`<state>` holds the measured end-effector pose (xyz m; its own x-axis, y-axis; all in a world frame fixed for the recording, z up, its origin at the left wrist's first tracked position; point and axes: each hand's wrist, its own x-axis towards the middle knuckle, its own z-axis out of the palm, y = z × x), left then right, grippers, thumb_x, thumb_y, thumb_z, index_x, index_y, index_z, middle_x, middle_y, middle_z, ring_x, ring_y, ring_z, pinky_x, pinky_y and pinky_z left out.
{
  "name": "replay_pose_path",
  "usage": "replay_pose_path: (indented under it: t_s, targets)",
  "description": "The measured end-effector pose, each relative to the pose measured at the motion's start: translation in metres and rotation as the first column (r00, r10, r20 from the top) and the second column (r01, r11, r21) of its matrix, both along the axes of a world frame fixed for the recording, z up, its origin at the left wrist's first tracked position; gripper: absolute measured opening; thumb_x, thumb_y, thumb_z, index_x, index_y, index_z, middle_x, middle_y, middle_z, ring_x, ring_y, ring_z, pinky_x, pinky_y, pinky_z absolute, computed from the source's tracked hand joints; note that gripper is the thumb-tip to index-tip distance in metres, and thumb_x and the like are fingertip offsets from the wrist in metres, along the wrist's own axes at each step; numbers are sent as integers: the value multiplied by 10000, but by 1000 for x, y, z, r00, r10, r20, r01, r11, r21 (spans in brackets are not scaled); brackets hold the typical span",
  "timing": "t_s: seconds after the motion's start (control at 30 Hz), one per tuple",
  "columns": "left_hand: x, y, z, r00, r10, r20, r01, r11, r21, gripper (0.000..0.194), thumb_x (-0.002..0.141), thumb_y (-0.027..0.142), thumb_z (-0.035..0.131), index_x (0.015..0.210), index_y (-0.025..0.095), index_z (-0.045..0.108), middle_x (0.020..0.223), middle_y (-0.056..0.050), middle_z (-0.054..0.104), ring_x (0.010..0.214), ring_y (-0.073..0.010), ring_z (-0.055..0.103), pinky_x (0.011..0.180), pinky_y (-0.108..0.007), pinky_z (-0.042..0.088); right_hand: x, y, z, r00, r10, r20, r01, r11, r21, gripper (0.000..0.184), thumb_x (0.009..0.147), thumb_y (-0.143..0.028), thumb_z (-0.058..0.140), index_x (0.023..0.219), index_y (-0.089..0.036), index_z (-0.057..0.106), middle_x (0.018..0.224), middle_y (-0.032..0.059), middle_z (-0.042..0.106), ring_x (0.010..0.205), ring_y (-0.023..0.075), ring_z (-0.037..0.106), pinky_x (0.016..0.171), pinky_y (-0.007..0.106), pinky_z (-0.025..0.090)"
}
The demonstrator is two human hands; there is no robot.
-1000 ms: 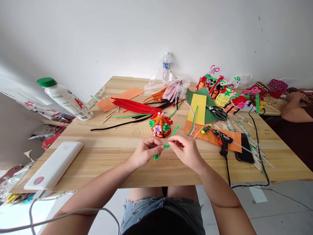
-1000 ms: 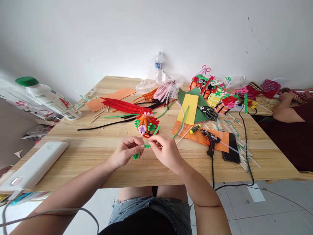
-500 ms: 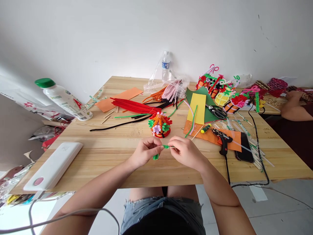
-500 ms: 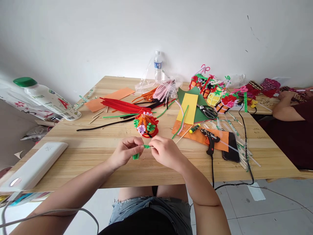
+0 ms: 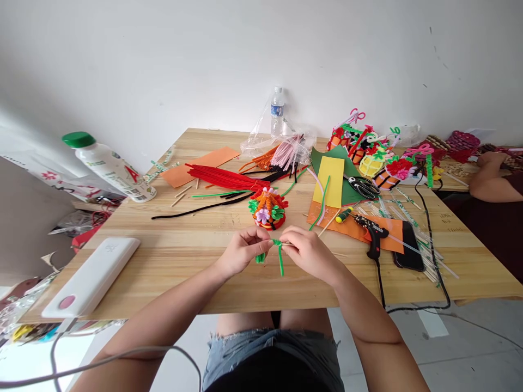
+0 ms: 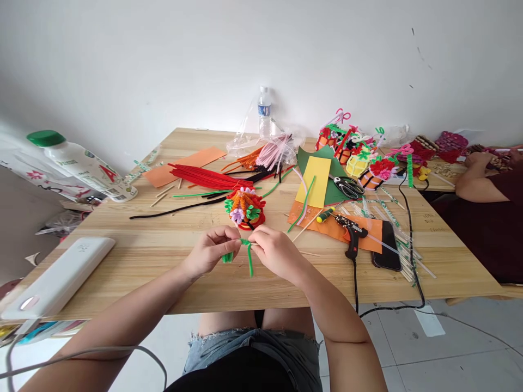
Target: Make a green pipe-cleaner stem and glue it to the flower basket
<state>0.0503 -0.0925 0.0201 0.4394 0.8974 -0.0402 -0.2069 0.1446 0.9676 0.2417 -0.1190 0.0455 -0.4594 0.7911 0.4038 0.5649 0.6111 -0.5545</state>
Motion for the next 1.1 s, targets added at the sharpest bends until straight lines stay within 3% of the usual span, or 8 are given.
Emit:
replay_pose_path:
  t_s: [0.13,0.37,0.57,0.67,0.8,0.93,1.1]
  targets:
    - [-1,1,-1,1000,16,10,-16,1000,-2,351,642,403,811,670,131,592,534,23,571,434,-65,471,405,-190,376,-1,0,-2,1000,4,7,-5,999,48,131,875,-72,534,891,-182,603,881,58,640,780,162,625,690,266,495]
    - [-3,2,0,999,8,41,-8,1000,-12,335,653,384,808,673,130,591,507,30,561,420,-65,465,396,-189,368,-5,-2,-1,986,-70,152,30,968,251,121,914,-143,471,932,-170,588,831,65,620,684,154,581,582,253,436]
    - [-2,1,1,999,17,36,-17,1000,-4,340,656,395,803,668,130,590,490,30,558,410,-65,458,395,-191,362,-8,-3,0,965,-120,233,37,943,332,131,869,-162,487,893,-169,616,777,51,602,645,145,548,548,252,390]
    - [-2,1,0,999,8,34,-7,1000,-7,340,662,398,798,672,131,588,497,28,563,416,-66,464,401,-191,368,-10,-4,0,966,-163,200,88,937,338,122,834,-160,510,823,-184,629,740,35,605,615,135,534,544,250,371]
    - [-1,1,0,999,-1,36,1,1000,-10,333,668,396,794,678,136,586,495,30,560,414,-68,467,397,-191,368,-12,-5,1,989,-149,27,138,961,239,146,811,-145,521,834,-196,655,749,28,644,610,126,543,554,245,384]
    - [-2,0,0,999,-1,39,1,1000,2,339,666,403,795,675,140,581,502,26,567,412,-71,470,388,-190,365,-11,-4,3,980,-130,-150,132,991,6,144,833,-173,528,803,-183,668,695,22,644,559,114,523,524,238,385]
    - [-2,-1,0,999,-23,36,22,999,28,340,673,401,793,665,141,574,523,19,576,414,-72,482,391,-193,385,-10,-4,6,961,-194,-198,134,950,-283,260,862,-238,531,621,-170,602,588,11,600,535,113,512,484,223,365]
